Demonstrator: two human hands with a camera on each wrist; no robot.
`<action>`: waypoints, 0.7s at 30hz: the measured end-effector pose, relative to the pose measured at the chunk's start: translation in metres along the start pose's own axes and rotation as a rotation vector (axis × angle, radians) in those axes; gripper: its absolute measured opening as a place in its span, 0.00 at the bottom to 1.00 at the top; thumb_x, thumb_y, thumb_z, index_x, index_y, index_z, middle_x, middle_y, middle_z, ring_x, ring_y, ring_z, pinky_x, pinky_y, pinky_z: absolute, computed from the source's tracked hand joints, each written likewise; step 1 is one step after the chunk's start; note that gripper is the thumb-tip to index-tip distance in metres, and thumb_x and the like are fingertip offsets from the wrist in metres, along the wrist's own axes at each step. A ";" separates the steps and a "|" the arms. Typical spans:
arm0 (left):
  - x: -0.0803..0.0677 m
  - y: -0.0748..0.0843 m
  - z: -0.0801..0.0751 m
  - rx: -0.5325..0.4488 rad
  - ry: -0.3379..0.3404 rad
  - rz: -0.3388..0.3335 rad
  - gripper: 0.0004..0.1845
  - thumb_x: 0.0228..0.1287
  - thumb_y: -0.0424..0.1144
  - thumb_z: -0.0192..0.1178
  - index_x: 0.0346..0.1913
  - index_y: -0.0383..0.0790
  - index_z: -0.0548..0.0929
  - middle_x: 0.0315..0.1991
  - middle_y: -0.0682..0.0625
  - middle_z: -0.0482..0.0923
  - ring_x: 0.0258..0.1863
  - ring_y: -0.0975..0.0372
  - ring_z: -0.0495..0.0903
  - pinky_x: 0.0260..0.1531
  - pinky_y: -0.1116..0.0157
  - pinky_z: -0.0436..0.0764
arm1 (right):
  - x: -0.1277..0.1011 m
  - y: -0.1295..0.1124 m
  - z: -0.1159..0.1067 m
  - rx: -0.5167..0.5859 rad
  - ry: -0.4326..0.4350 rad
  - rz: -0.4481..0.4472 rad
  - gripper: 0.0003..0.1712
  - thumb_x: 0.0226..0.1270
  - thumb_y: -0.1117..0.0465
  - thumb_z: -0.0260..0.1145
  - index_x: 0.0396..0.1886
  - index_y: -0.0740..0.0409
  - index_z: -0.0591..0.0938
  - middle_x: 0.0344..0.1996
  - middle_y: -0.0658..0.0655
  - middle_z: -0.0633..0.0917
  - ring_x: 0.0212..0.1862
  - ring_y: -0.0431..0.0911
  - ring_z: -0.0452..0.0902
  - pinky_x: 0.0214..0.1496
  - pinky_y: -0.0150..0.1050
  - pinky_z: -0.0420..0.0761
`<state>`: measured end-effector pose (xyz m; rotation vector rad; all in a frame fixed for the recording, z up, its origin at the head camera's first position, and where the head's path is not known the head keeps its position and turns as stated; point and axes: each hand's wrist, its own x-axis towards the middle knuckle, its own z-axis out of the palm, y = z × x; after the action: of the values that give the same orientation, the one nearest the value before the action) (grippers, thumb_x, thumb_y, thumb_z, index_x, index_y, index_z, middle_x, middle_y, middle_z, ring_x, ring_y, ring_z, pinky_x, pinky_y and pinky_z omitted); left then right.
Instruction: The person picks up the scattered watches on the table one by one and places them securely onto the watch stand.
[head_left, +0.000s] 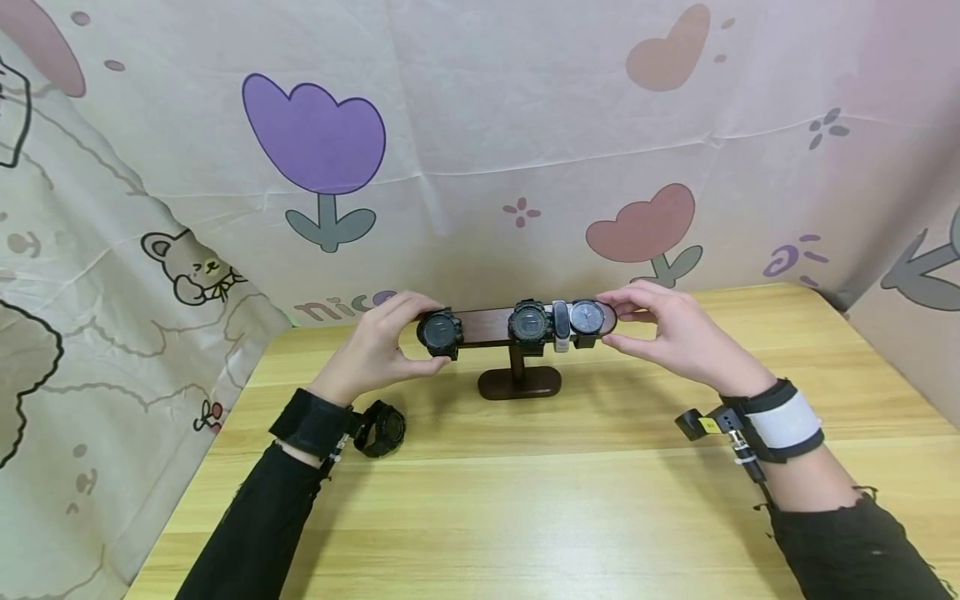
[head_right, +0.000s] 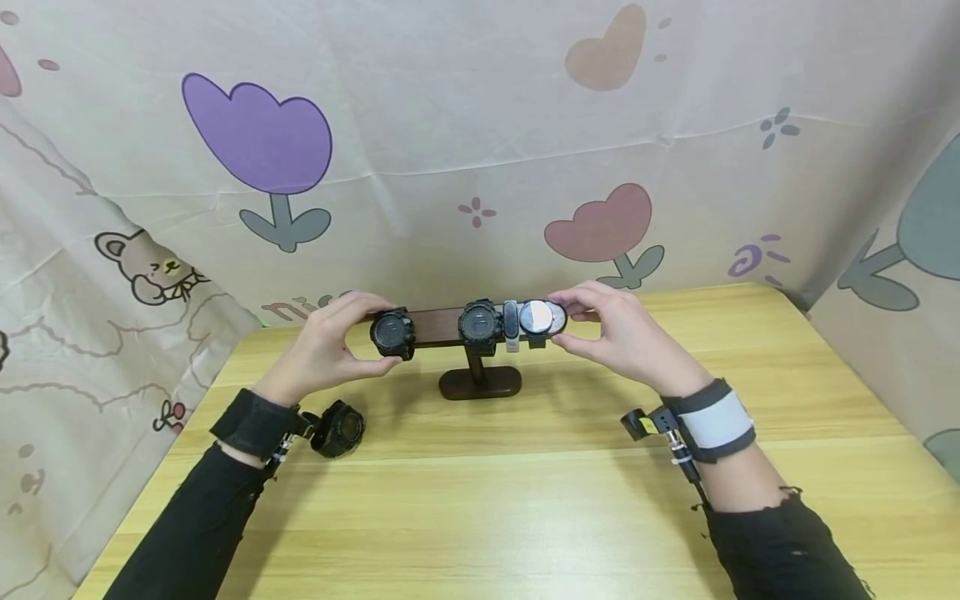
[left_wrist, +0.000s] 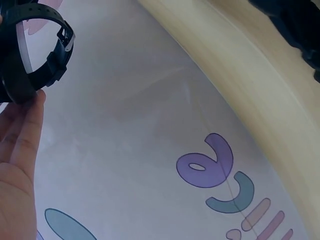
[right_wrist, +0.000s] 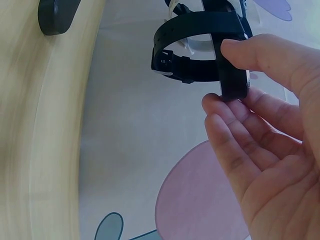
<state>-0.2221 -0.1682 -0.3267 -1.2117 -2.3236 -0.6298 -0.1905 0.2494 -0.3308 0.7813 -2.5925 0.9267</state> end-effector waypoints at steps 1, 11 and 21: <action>0.001 0.000 0.001 -0.004 -0.002 0.001 0.35 0.51 0.42 0.84 0.62 0.37 0.83 0.56 0.44 0.85 0.54 0.55 0.85 0.57 0.56 0.88 | 0.000 0.000 0.000 0.002 -0.001 0.001 0.28 0.65 0.64 0.80 0.64 0.57 0.85 0.52 0.53 0.88 0.54 0.49 0.88 0.62 0.48 0.85; 0.014 0.004 0.005 -0.033 -0.019 0.035 0.34 0.51 0.42 0.84 0.60 0.36 0.83 0.55 0.44 0.84 0.53 0.55 0.85 0.54 0.56 0.89 | -0.001 0.001 0.000 -0.001 -0.001 0.006 0.28 0.65 0.63 0.80 0.64 0.56 0.85 0.52 0.51 0.88 0.53 0.46 0.87 0.61 0.33 0.85; 0.022 0.008 0.008 -0.033 -0.045 0.030 0.33 0.52 0.44 0.84 0.60 0.38 0.83 0.54 0.46 0.84 0.49 0.58 0.85 0.50 0.58 0.89 | 0.000 0.001 0.000 0.020 -0.002 0.004 0.28 0.65 0.64 0.80 0.65 0.57 0.85 0.50 0.52 0.87 0.52 0.45 0.86 0.62 0.46 0.86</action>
<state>-0.2283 -0.1453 -0.3191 -1.2864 -2.3355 -0.6394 -0.1910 0.2500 -0.3319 0.7833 -2.5907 0.9555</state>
